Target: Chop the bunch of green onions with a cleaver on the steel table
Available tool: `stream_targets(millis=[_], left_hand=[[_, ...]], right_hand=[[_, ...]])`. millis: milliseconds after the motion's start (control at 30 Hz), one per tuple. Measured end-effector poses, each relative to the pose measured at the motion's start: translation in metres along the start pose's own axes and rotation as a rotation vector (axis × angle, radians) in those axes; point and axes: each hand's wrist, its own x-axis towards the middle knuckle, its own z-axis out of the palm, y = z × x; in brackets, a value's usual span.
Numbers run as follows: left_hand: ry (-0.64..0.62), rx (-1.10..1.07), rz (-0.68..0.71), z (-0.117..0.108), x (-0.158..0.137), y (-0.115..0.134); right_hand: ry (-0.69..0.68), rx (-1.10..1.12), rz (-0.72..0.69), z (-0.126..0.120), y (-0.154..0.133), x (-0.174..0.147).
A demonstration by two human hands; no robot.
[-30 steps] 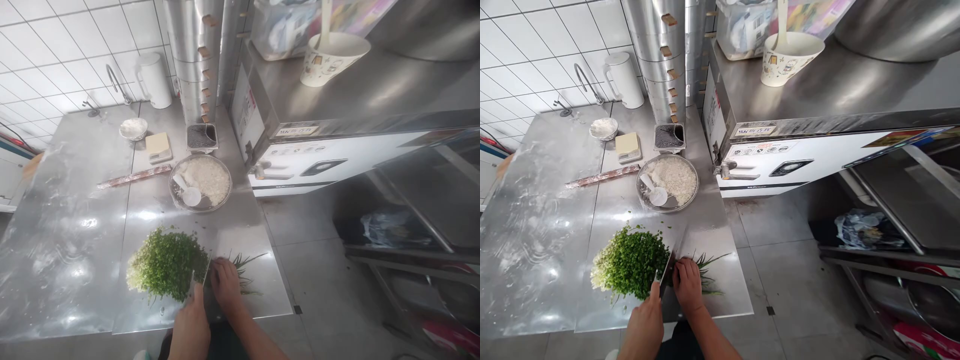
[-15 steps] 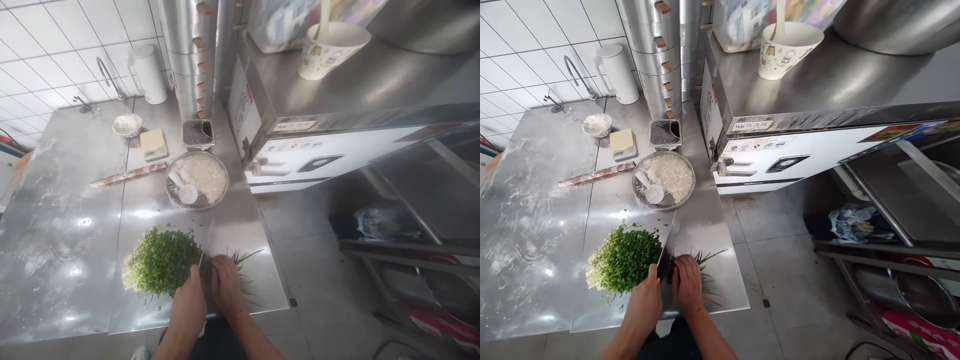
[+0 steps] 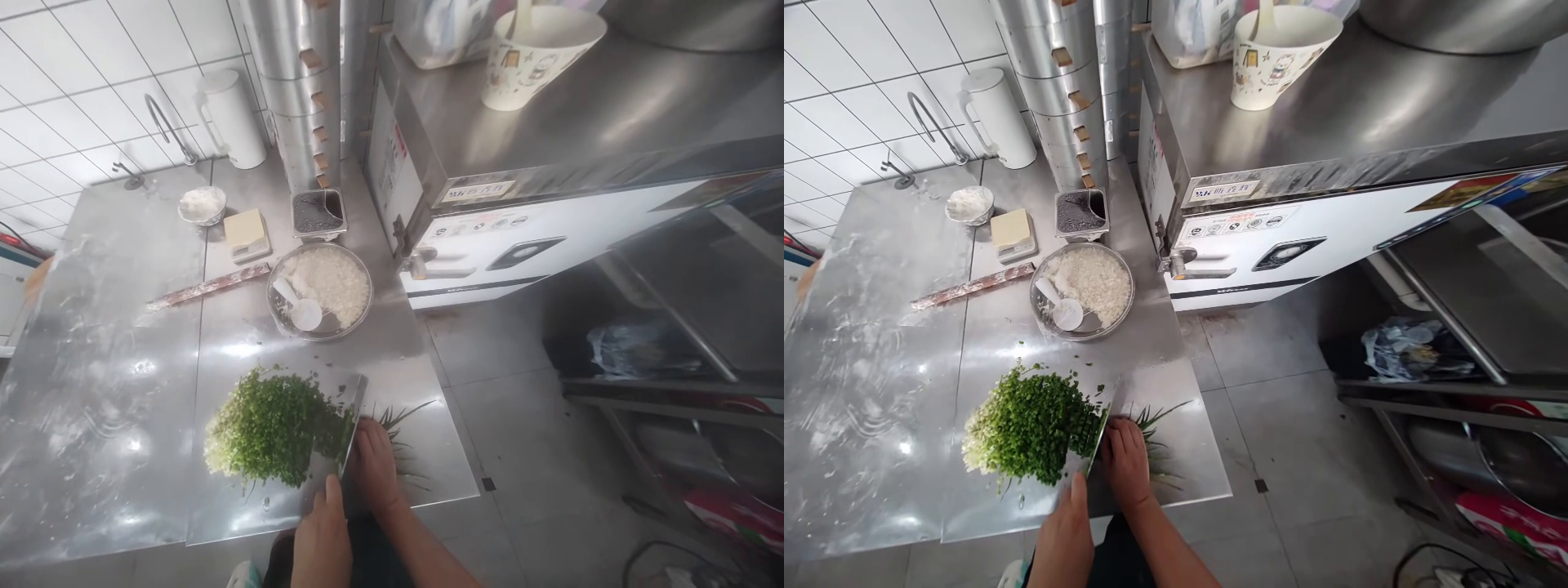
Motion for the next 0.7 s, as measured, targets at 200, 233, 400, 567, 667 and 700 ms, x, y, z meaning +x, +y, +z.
stream_targets(millis=[200, 233, 400, 567, 667, 700], left_hand=[[0.070, -0.027, 0.111, -0.048, 0.017, 0.014], [0.070, -0.033, 0.124, -0.052, 0.014, 0.012], [0.011, 0.014, 0.127, -0.038, -0.009, 0.002], [-0.123, 0.073, -0.034, -0.002, -0.019, -0.007], [-0.142, 0.100, -0.071, 0.010, -0.015, -0.001], [-0.109, 0.098, -0.048, 0.009, -0.011, 0.003]], right_hand=[[0.017, 0.007, 0.016, -0.016, 0.006, 0.004], [0.020, 0.004, 0.018, -0.018, 0.008, 0.004], [0.036, 0.024, -0.008, -0.016, 0.009, 0.000], [0.074, 0.014, 0.016, -0.007, 0.005, -0.005], [0.035, 0.025, 0.023, -0.004, 0.003, -0.007], [0.032, 0.026, 0.027, -0.005, 0.003, -0.008]])
